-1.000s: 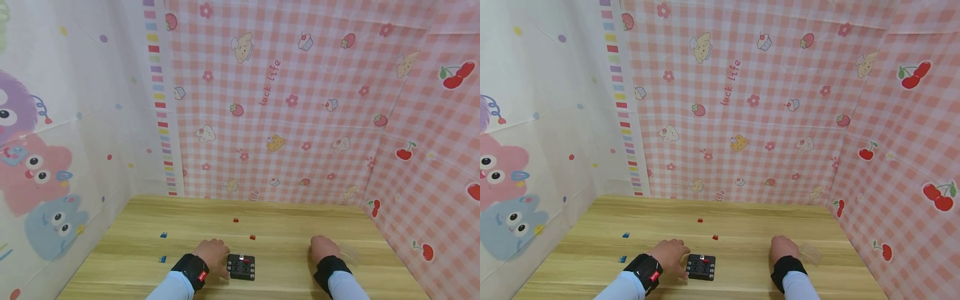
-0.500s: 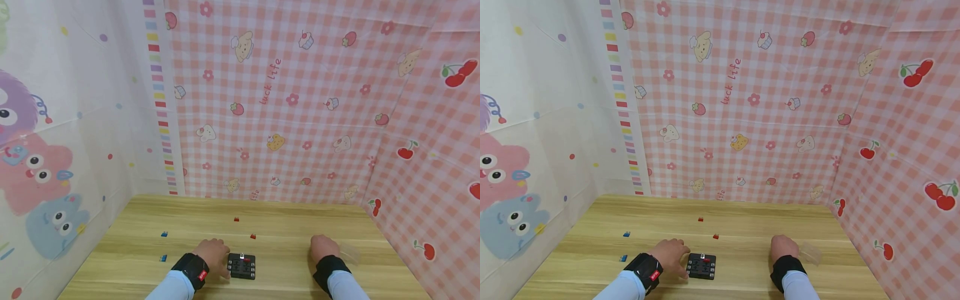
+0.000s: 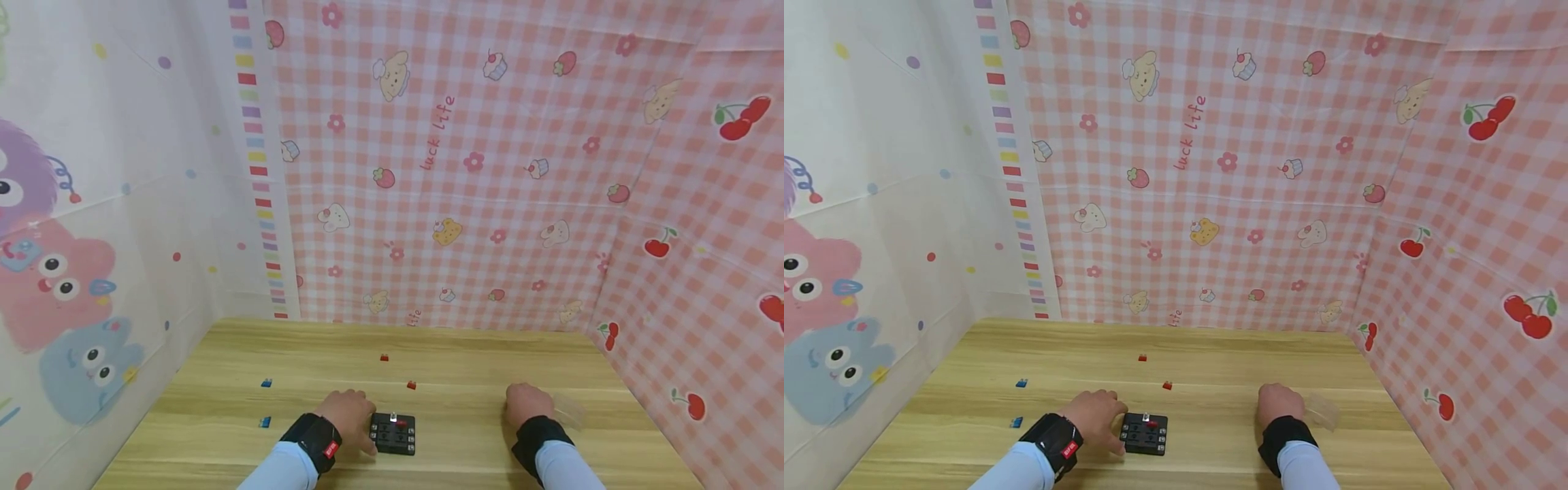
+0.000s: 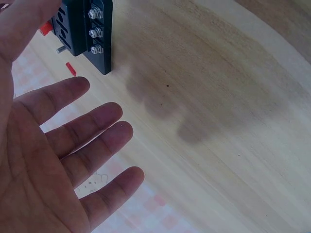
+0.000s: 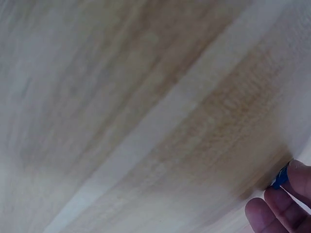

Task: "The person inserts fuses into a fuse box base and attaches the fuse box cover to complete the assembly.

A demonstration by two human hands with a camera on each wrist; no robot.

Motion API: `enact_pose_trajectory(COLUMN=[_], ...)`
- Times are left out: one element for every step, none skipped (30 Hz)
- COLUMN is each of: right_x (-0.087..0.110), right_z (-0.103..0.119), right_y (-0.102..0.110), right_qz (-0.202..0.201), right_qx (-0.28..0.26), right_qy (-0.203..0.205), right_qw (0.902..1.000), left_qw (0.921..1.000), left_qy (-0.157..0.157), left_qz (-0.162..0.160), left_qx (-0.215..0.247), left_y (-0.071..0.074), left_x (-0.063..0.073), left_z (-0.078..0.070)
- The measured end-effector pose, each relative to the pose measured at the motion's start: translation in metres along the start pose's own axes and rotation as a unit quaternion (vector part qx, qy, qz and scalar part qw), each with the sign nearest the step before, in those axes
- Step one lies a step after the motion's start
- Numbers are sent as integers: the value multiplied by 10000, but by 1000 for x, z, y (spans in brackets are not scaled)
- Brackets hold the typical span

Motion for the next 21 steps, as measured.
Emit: enact_pose_trajectory(right_x=[0, 1, 1, 1, 1, 1, 1, 0, 0, 0, -1, -1, -1, -1, -1, -1, -1, -1, -1, -1, -2], right_z=[0, 1, 1, 1, 1, 1, 1, 0, 0, 0, -1, -1, -1, -1, -1, 0, 0, 0, 0, 0, 0], right_y=[0, 0, -1, 0, -1, -1, -2, -2, -3, -4, -4, -4, -4, -3, -2, -2, -1, -1, -1, -1, -2], right_qz=[-38, -64, -81, -92, -87, -83, -59, -51, -37, -20, -4, 6, 37, 62, 89, 121, 145, 167, 189, 202, 205], right_qx=[7, 6, 0, -8, -14, -26, -23, -25, -20, -9, -3, 4, 6, 3, 3, -2, -9, -14, -19, -16, -16], right_qy=[4, 3, -2, -6, -19, -27, -36, -36, -42, -41, -46, -48, -62, -76, -89, -103, -116, -126, -142, -146, -157], right_qw=[10000, 10000, 10000, 10000, 10000, 10000, 10000, 10000, 10000, 10000, 10000, 10000, 10000, 10000, 9999, 9999, 9998, 9998, 9997, 9997, 9997], left_qw=[10000, 10000, 10000, 10000, 10000, 10000, 9999, 9999, 9999, 9999, 9999, 9999, 10000, 10000, 10000, 10000, 10000, 10000, 10000, 10000, 10000], left_qy=[-6, -12, -14, -15, -19, -20, -17, -10, -2, 1, 11, 16, 25, 26, 24, 21, 19, 7, 3, -2, -9], left_qz=[-7, -15, -16, -27, -40, -52, -57, -60, -59, -60, -49, -43, -32, -27, -26, -25, -29, -43, -49, -58, -67], left_qx=[-9, -15, -23, -35, -53, -68, -83, -91, -89, -97, -97, -92, -82, -70, -57, -48, -37, -33, -25, -17, -19], left_y=[0, 0, 0, 0, 0, 0, 0, 0, 0, 0, 0, 0, 0, 0, 0, 0, 0, -1, -1, -1, -1], left_x=[0, 0, 0, 0, 0, 0, 0, -1, -1, 0, 0, 0, 0, 0, 0, 0, 0, 0, 0, 0, 0], left_z=[0, 0, 0, 0, 0, 0, 0, 0, 0, 0, 0, 0, 0, 0, 0, 0, 0, 0, 0, 0, 1])
Point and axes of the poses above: each hand's wrist, its own x-axis away from the middle knuckle, its own y-axis out of the back of the hand, z = x × y, the point moved 1 cm from there along -x, towards the middle knuckle, and after that the axes turned 10 degrees about x, right-handed, at the moved point
